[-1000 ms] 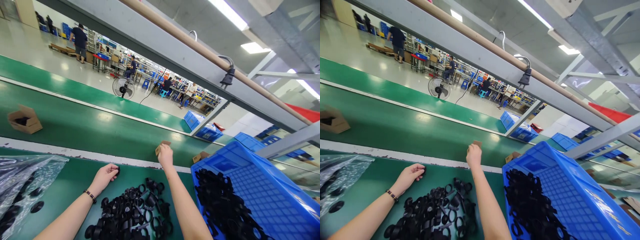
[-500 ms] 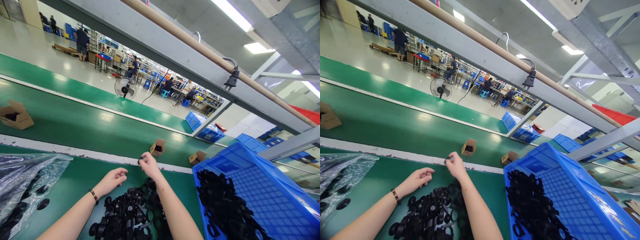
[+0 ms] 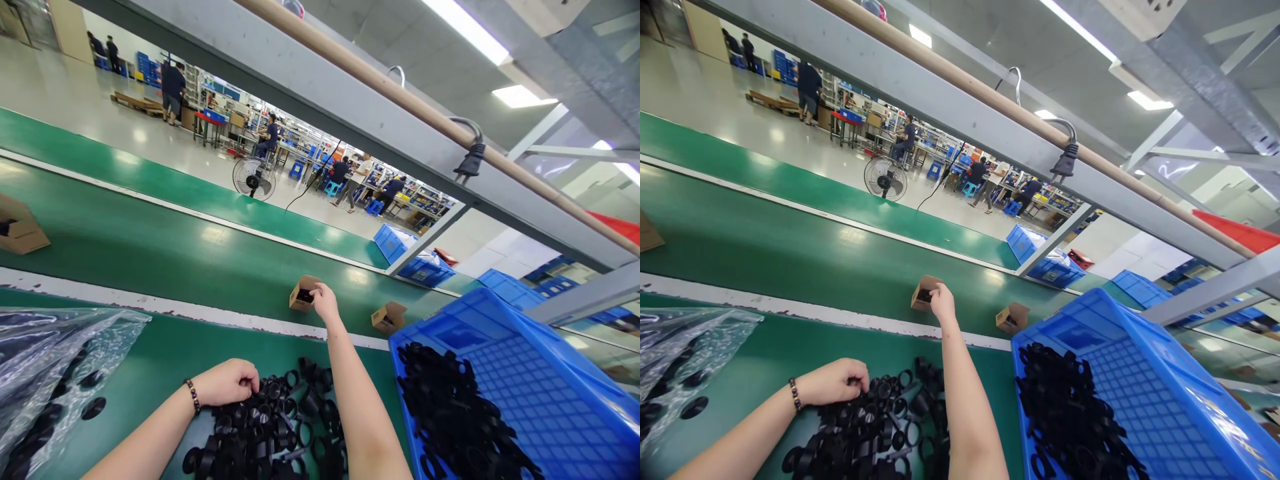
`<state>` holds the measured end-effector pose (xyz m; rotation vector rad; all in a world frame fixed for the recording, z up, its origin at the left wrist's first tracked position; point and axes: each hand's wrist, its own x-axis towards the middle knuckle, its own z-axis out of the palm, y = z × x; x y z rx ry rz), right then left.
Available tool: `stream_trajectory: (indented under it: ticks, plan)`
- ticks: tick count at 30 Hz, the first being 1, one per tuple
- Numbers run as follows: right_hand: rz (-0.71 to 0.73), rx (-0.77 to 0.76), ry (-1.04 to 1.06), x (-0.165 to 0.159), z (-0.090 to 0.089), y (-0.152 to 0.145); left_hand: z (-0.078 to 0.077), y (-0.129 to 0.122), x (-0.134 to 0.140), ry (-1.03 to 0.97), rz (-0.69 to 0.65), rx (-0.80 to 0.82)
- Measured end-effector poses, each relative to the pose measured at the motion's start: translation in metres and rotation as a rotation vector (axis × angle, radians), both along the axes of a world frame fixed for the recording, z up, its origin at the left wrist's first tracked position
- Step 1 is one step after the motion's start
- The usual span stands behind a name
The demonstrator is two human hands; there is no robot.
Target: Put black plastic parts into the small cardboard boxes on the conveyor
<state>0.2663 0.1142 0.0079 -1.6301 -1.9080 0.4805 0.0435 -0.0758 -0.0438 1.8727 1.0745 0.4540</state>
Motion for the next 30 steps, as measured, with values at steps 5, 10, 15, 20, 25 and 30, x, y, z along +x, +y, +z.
stream_trajectory:
  ticks: [5,10,15,20,25,30]
  plan:
    - [0.051,0.030,0.019,0.014,0.011,-0.036,0.003,-0.002,0.002,0.062,0.000,-0.023]
    - [0.149,-0.010,-0.046,0.023,0.016,-0.092,-0.001,-0.001,0.003,0.039,0.106,-0.006]
    - [0.173,-0.034,-0.175,0.035,0.013,-0.127,-0.005,0.006,-0.003,-0.133,0.261,-0.104]
    - [0.261,-0.043,-0.300,0.036,0.002,-0.136,-0.006,0.009,-0.005,-0.260,0.353,-0.146]
    - [0.287,-0.152,-0.386,0.029,-0.013,-0.134,-0.008,0.011,-0.007,-0.292,0.428,-0.113]
    - [0.276,-0.140,-0.291,0.021,-0.015,-0.128,-0.010,0.016,-0.010,-0.333,0.532,-0.089]
